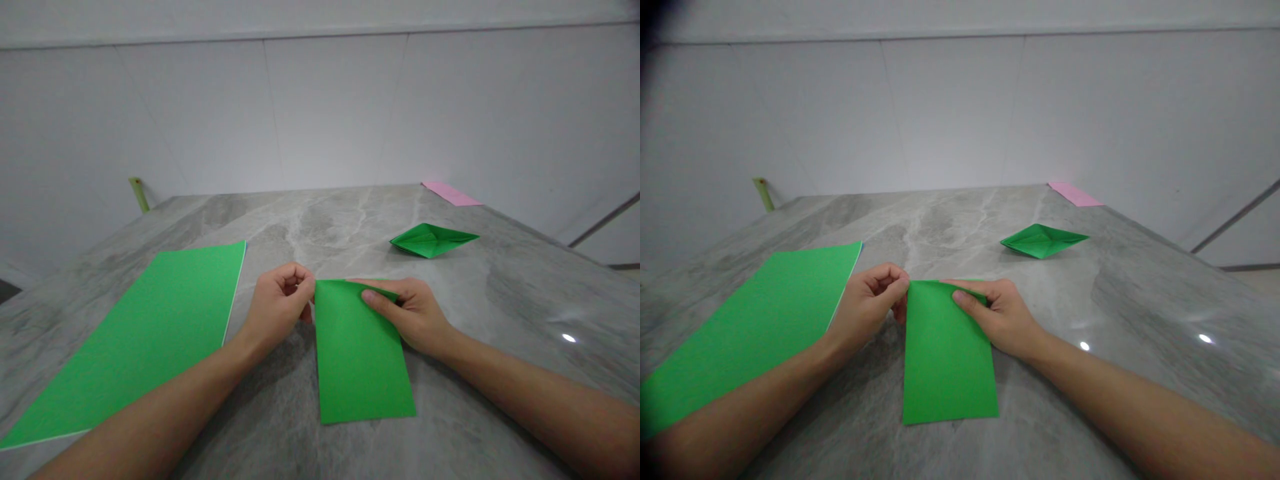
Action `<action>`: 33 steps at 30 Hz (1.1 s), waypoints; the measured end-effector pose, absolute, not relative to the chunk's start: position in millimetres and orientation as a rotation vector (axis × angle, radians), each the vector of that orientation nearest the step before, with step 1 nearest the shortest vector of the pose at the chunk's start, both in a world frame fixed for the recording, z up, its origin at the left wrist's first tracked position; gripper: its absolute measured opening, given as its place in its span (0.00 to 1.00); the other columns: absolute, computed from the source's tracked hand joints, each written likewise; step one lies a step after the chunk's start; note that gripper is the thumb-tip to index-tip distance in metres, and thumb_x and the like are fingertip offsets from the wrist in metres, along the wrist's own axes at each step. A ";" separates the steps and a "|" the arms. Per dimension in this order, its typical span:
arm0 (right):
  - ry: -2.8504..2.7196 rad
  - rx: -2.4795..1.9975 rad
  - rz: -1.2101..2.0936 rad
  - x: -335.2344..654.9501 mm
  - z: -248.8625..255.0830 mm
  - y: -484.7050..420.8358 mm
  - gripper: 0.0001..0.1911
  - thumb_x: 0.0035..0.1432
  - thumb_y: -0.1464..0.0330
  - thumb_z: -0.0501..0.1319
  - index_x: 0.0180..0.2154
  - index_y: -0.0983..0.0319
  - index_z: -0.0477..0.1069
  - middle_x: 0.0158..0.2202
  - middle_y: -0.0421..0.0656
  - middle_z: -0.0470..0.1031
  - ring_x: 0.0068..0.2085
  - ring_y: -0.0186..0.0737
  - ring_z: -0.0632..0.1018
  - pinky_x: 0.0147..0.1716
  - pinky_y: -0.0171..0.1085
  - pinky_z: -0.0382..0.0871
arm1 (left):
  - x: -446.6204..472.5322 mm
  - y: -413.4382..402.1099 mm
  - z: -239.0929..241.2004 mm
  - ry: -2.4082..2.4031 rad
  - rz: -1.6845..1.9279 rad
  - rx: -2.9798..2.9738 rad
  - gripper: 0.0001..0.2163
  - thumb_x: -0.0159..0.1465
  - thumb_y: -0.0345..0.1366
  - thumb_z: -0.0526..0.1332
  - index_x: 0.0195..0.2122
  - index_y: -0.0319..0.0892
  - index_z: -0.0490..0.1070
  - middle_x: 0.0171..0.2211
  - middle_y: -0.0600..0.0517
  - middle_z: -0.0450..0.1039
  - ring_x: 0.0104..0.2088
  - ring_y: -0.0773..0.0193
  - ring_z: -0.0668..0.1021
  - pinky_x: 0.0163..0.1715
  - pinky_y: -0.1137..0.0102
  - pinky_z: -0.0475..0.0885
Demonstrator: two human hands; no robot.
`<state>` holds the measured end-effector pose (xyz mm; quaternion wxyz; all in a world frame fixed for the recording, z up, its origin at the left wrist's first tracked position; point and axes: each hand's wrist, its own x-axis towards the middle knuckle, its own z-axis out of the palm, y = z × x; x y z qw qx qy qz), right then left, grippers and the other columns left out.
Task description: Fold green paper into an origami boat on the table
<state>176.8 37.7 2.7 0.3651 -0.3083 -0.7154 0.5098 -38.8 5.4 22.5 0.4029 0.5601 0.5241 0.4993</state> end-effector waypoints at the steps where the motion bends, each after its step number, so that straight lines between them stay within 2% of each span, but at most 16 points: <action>1: -1.840 -0.795 1.308 176.8 2.7 37.8 0.17 0.64 0.59 0.60 0.51 0.54 0.77 0.42 0.42 0.83 0.41 0.45 0.82 0.39 0.40 0.78 | -39.2 6.0 22.0 1.301 1.232 1.417 0.10 0.59 0.40 0.61 0.25 0.40 0.68 0.16 0.57 0.68 0.16 0.69 0.73 0.18 0.76 0.68; 8: -1.822 -0.798 1.313 175.4 6.5 36.5 0.18 0.62 0.57 0.61 0.47 0.59 0.79 0.38 0.44 0.83 0.38 0.44 0.82 0.34 0.38 0.78 | -38.8 7.1 15.3 1.185 1.045 1.450 0.16 0.59 0.44 0.62 0.20 0.41 0.64 0.16 0.57 0.64 0.17 0.70 0.71 0.18 0.76 0.67; 14: -1.793 -0.881 1.304 173.4 3.0 38.2 0.15 0.58 0.57 0.65 0.35 0.62 0.80 0.32 0.43 0.81 0.29 0.40 0.80 0.26 0.35 0.74 | -39.6 8.4 12.4 1.218 1.051 1.479 0.17 0.63 0.44 0.59 0.21 0.41 0.62 0.16 0.58 0.63 0.18 0.70 0.70 0.20 0.75 0.68; 16: -1.787 -0.941 1.280 173.3 1.5 40.5 0.16 0.58 0.56 0.63 0.34 0.62 0.79 0.30 0.43 0.81 0.28 0.40 0.79 0.24 0.35 0.73 | -42.2 9.9 10.5 1.257 1.024 1.584 0.12 0.64 0.42 0.58 0.26 0.41 0.67 0.20 0.55 0.69 0.22 0.67 0.75 0.23 0.73 0.71; 17: -1.789 -0.988 1.254 173.6 0.8 42.3 0.16 0.59 0.56 0.63 0.33 0.62 0.79 0.28 0.42 0.81 0.27 0.41 0.79 0.23 0.35 0.73 | -44.2 10.8 9.4 1.297 1.007 1.680 0.09 0.64 0.40 0.59 0.32 0.40 0.70 0.25 0.53 0.74 0.27 0.64 0.78 0.27 0.71 0.73; 18: -1.799 -1.040 1.210 174.2 0.2 44.6 0.16 0.59 0.56 0.62 0.31 0.61 0.79 0.27 0.42 0.80 0.27 0.42 0.79 0.22 0.36 0.72 | -46.4 11.8 8.1 1.344 0.988 1.803 0.08 0.63 0.38 0.60 0.40 0.41 0.71 0.33 0.49 0.77 0.33 0.61 0.80 0.31 0.69 0.75; 19: -1.823 -1.091 1.148 175.1 -0.3 47.3 0.16 0.59 0.56 0.62 0.30 0.61 0.79 0.28 0.43 0.81 0.28 0.44 0.79 0.23 0.38 0.73 | -48.9 12.9 7.0 1.386 0.966 1.939 0.13 0.62 0.37 0.61 0.48 0.41 0.70 0.41 0.46 0.77 0.40 0.58 0.80 0.36 0.66 0.76; 21: -1.917 -1.161 0.974 177.3 -1.4 53.3 0.14 0.59 0.58 0.61 0.29 0.60 0.79 0.38 0.46 0.83 0.35 0.49 0.81 0.31 0.43 0.76 | -54.1 14.9 5.3 1.390 0.899 2.213 0.21 0.61 0.35 0.63 0.56 0.43 0.66 0.51 0.43 0.73 0.50 0.54 0.76 0.46 0.60 0.74; 23: -2.031 -1.205 0.782 179.4 -2.9 58.7 0.13 0.58 0.61 0.61 0.26 0.60 0.79 0.51 0.49 0.78 0.47 0.54 0.80 0.45 0.51 0.74 | -58.3 16.6 4.8 1.271 0.806 2.416 0.19 0.61 0.34 0.63 0.55 0.43 0.68 0.54 0.43 0.69 0.54 0.53 0.73 0.53 0.57 0.70; 25: -2.115 -1.249 0.633 180.4 -4.8 62.2 0.14 0.58 0.63 0.60 0.23 0.61 0.77 0.59 0.51 0.71 0.55 0.58 0.75 0.54 0.55 0.67 | -60.7 17.6 5.8 1.130 0.709 2.513 0.15 0.62 0.35 0.63 0.51 0.43 0.72 0.53 0.43 0.70 0.54 0.54 0.72 0.56 0.57 0.68; 29: -2.189 -1.342 0.465 179.7 -8.7 62.8 0.12 0.55 0.65 0.64 0.22 0.61 0.75 0.64 0.55 0.64 0.61 0.64 0.67 0.60 0.61 0.59 | -60.8 17.0 9.9 1.056 0.571 2.486 0.17 0.61 0.39 0.65 0.51 0.43 0.73 0.51 0.43 0.71 0.53 0.53 0.73 0.54 0.57 0.68; 33: -2.273 -1.353 0.399 178.7 -9.9 58.6 0.08 0.53 0.65 0.65 0.30 0.64 0.79 0.65 0.56 0.62 0.64 0.64 0.63 0.62 0.61 0.57 | -60.2 15.3 11.5 1.069 0.521 2.474 0.18 0.61 0.40 0.66 0.52 0.44 0.73 0.52 0.43 0.70 0.54 0.52 0.72 0.55 0.57 0.68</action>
